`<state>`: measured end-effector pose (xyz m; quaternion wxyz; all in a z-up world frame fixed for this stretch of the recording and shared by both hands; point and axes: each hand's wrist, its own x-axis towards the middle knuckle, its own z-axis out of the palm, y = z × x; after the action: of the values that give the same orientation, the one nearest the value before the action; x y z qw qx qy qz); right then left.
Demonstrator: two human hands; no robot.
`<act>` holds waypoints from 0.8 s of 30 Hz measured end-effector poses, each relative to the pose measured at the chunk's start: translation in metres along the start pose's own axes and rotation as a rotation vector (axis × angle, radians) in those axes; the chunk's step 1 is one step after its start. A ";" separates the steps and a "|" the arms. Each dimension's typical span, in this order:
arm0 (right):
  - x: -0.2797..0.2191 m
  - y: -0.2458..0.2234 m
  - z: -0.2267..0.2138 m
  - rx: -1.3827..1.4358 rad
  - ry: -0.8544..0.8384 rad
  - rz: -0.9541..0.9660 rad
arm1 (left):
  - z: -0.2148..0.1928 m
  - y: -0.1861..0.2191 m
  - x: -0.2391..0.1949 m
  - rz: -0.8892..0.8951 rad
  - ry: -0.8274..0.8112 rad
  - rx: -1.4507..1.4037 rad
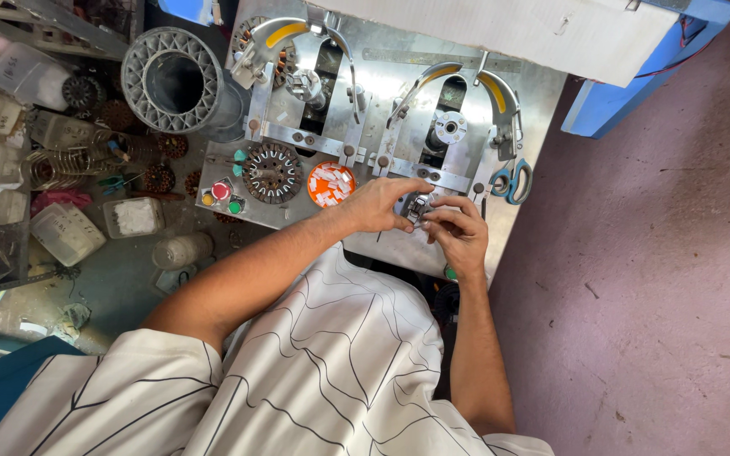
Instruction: The person assembles motor stator components by placing a circular stator into a machine, handling a cylindrical metal housing, and using a screwdriver to tighten a small component.
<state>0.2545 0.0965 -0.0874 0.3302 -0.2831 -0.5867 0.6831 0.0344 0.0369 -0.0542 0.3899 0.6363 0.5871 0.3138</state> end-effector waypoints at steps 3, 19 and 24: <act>0.000 0.003 0.000 0.030 0.033 0.040 | -0.001 0.001 -0.001 -0.016 -0.013 0.002; 0.002 -0.003 -0.001 0.059 0.049 0.065 | -0.002 0.005 0.001 -0.006 -0.032 0.023; 0.001 -0.014 0.002 0.115 -0.020 0.089 | -0.003 0.003 -0.001 -0.017 -0.045 0.016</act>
<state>0.2540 0.0979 -0.0734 0.3094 -0.2826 -0.5364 0.7326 0.0330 0.0363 -0.0498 0.4007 0.6413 0.5859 0.2913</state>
